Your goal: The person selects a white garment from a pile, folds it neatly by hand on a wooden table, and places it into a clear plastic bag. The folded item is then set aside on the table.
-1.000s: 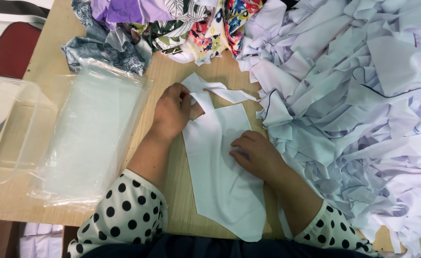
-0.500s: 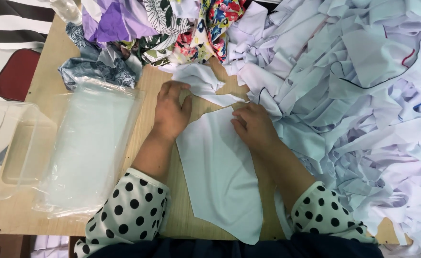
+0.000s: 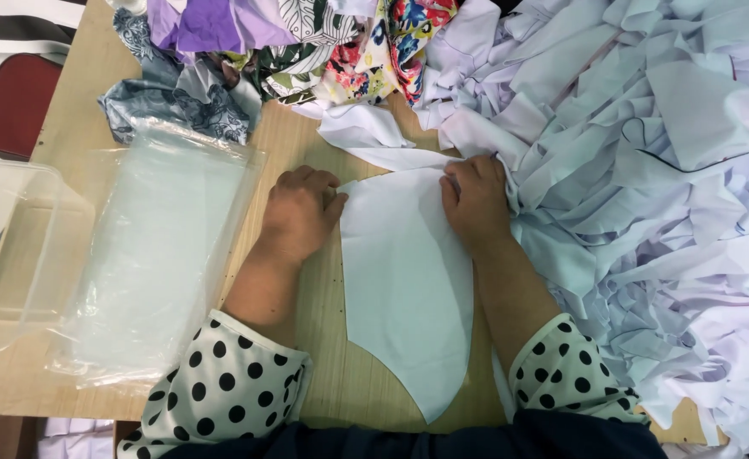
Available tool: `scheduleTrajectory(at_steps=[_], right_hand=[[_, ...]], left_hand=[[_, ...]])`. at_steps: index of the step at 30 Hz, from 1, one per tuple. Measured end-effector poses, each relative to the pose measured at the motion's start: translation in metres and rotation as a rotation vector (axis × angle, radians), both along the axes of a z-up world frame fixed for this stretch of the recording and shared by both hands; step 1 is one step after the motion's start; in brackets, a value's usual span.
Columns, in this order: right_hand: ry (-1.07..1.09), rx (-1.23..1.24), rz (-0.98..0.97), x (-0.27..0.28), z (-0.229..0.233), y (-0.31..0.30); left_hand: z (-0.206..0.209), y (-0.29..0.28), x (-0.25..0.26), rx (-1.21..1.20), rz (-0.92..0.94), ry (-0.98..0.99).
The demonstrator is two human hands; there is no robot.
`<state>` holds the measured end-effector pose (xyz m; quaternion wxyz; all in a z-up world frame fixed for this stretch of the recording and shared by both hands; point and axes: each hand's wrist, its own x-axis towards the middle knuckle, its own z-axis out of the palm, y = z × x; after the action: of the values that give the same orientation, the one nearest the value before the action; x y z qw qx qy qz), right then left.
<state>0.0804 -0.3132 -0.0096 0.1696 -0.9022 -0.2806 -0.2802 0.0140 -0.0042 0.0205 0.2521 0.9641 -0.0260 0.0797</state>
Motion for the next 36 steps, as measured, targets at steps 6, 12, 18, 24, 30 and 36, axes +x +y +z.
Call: scheduleTrajectory(at_steps=[6, 12, 18, 24, 30, 36], right_hand=[[0.302, 0.035, 0.306, -0.072, 0.047, 0.019], [0.487, -0.211, 0.607, -0.155, 0.072, 0.065], [0.364, -0.331, 0.633, -0.170, 0.041, 0.087], [0.269, -0.295, 0.628, -0.172, 0.027, 0.090], [0.404, -0.049, 0.494, -0.171, 0.069, 0.058], [0.600, -0.017, 0.421, -0.175, 0.070, 0.023]], left_hand=[[0.007, -0.007, -0.003, 0.210, -0.026, 0.028], [0.000, -0.016, -0.001, 0.216, -0.089, 0.027], [-0.010, -0.013, 0.000, 0.081, -0.036, 0.060], [0.009, -0.023, -0.004, -0.175, -0.045, 0.113], [0.003, -0.055, -0.004, -0.502, -0.058, -0.006], [0.009, -0.088, -0.008, -0.608, -0.267, 0.071]])
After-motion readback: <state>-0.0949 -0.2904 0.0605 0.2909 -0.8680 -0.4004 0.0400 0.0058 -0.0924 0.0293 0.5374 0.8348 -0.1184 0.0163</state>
